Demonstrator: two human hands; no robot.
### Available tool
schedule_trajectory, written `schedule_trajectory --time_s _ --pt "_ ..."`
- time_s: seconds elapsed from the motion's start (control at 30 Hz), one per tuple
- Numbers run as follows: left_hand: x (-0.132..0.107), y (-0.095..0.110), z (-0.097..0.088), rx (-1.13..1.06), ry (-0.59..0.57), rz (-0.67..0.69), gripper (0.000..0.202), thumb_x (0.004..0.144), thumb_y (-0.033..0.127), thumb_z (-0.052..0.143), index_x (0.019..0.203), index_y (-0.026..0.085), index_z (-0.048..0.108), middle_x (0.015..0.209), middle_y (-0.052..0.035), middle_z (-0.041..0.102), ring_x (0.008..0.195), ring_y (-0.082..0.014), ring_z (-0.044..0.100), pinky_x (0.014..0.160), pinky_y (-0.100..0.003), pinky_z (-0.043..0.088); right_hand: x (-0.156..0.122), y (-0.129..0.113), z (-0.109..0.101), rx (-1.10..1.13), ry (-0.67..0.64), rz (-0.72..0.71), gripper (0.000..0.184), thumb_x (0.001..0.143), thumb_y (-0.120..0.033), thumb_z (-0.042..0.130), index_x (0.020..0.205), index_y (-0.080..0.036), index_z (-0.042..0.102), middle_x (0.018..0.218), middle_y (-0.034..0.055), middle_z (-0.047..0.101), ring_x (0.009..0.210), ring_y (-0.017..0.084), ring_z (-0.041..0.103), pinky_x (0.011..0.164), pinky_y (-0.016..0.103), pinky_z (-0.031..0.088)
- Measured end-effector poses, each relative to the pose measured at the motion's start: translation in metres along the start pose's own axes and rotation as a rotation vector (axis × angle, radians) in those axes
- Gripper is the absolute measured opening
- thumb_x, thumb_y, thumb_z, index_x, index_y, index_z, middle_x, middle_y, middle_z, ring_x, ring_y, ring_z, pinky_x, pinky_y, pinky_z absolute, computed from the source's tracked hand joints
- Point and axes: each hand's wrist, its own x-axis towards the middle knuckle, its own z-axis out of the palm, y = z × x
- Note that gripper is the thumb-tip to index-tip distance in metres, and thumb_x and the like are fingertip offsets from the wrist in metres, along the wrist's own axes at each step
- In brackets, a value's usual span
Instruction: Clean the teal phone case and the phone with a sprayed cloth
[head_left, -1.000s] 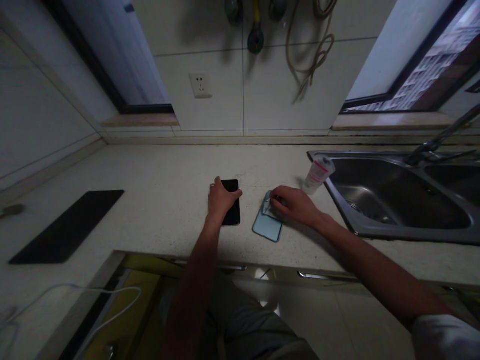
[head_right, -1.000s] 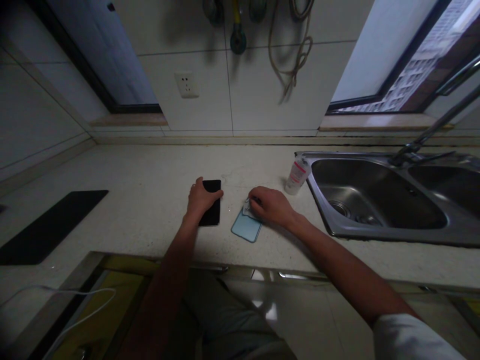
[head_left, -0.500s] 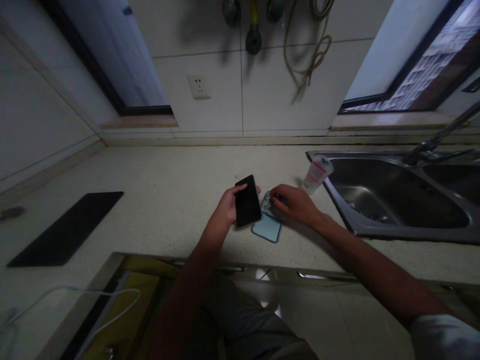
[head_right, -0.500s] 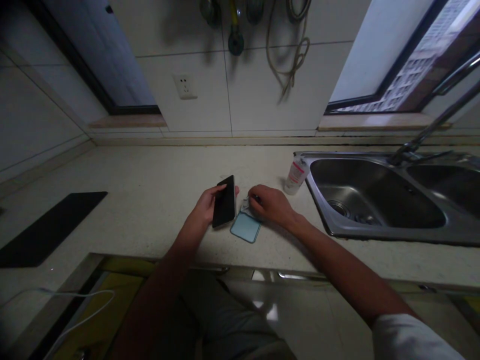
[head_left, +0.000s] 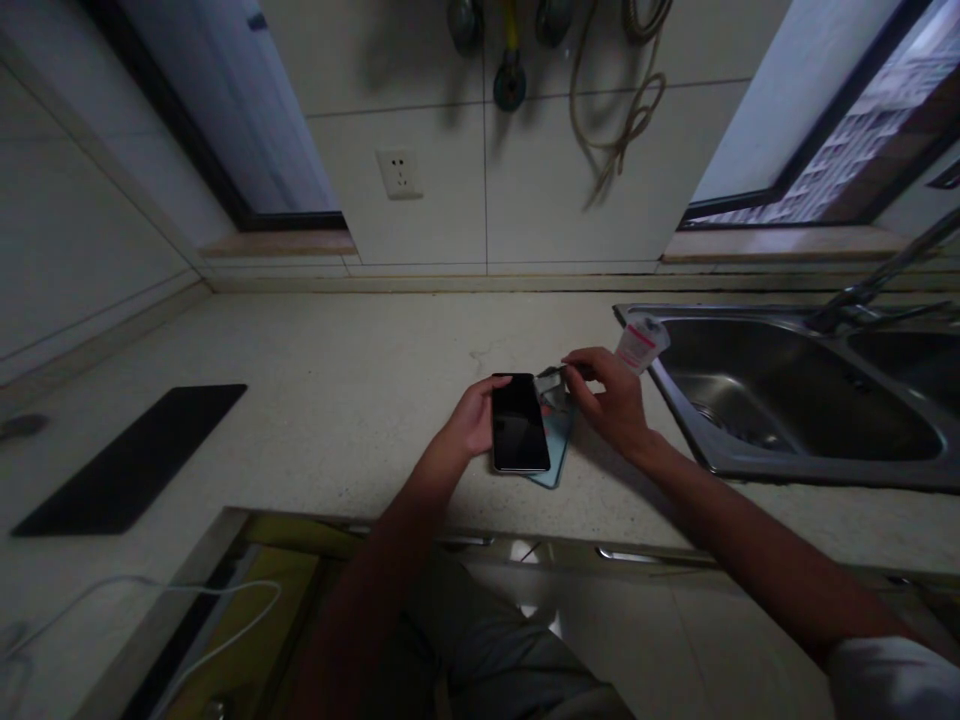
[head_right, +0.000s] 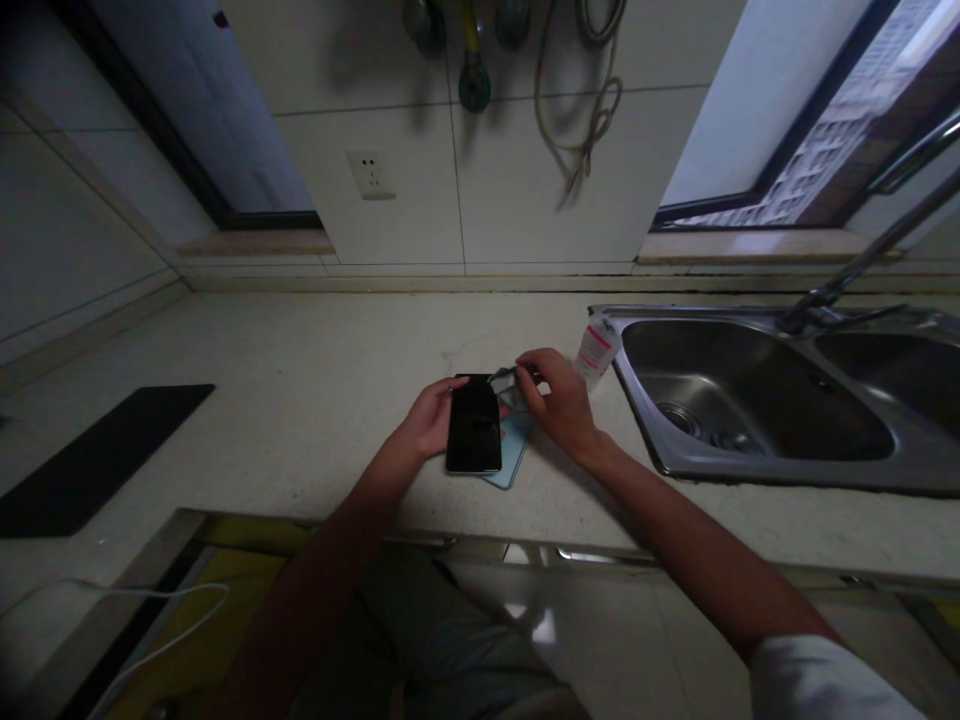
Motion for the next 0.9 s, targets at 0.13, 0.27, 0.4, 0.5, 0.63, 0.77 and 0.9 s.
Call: schedule_trajectory --time_s 0.13,0.27,0.4,0.5,0.63,0.77,0.9 --pt "0.002 -0.005 0.003 -0.006 -0.020 -0.058 0.032 0.092 0.032 0.047 0.105 0.011 0.067 0.081 -0.0113 0.073 0.079 -0.0254 0.071 0.085 -0.043 0.052 -0.004 0.002 0.006 0.046 -0.035 -0.078 0.016 0.097 -0.029 0.050 0.103 -0.022 0.063 0.101 0.0108 0.070 0.093 0.025 0.066 0.080 0.041 0.057" --pt "0.001 -0.007 0.009 -0.006 0.017 -0.011 0.037 0.094 0.041 0.046 0.099 0.012 0.068 0.068 -0.0081 0.067 0.067 -0.0226 0.067 0.078 -0.038 0.053 -0.013 -0.001 0.016 0.095 -0.292 -0.272 0.017 0.097 -0.024 0.050 0.107 -0.021 0.064 0.112 0.0128 0.071 0.107 0.026 0.066 0.092 0.046 0.055" --pt "0.002 -0.007 0.010 0.007 0.083 0.007 0.045 0.093 0.053 0.047 0.096 0.012 0.067 0.053 -0.0005 0.052 0.047 -0.0173 0.054 0.064 -0.033 0.052 -0.023 -0.010 0.023 0.164 -0.500 -0.395 0.022 0.098 -0.021 0.049 0.113 -0.022 0.064 0.121 0.0123 0.071 0.117 0.025 0.065 0.098 0.047 0.055" --pt "0.005 -0.006 0.008 0.029 0.150 0.067 0.049 0.094 0.053 0.043 0.100 0.011 0.067 0.057 -0.0032 0.056 0.046 -0.0173 0.053 0.058 -0.032 0.050 -0.028 -0.017 0.025 0.245 -0.592 -0.494 0.022 0.099 -0.020 0.050 0.114 -0.020 0.064 0.123 0.0123 0.070 0.123 0.023 0.062 0.102 0.045 0.054" --pt "0.012 -0.007 0.003 0.025 0.225 0.211 0.049 0.093 0.048 0.040 0.107 0.009 0.066 0.077 -0.0121 0.069 0.067 -0.0257 0.067 0.068 -0.038 0.054 -0.030 -0.024 0.024 0.317 -0.679 -0.620 0.025 0.099 -0.020 0.048 0.118 -0.019 0.064 0.120 0.0125 0.072 0.124 0.021 0.062 0.106 0.044 0.052" --pt "0.016 -0.007 0.000 -0.002 0.277 0.262 0.044 0.093 0.040 0.039 0.108 0.009 0.066 0.080 -0.0134 0.071 0.077 -0.0282 0.070 0.076 -0.042 0.055 -0.025 -0.024 0.019 0.299 -0.703 -0.651 0.026 0.099 -0.021 0.047 0.117 -0.019 0.065 0.120 0.0116 0.073 0.124 0.021 0.063 0.109 0.043 0.050" --pt "0.012 -0.006 0.005 -0.012 0.285 0.229 0.043 0.094 0.041 0.039 0.105 0.010 0.067 0.077 -0.0120 0.070 0.070 -0.0262 0.068 0.071 -0.040 0.055 -0.018 -0.019 0.012 0.232 -0.658 -0.567 0.020 0.099 -0.022 0.051 0.109 -0.018 0.067 0.115 0.0114 0.074 0.117 0.022 0.066 0.102 0.042 0.054"
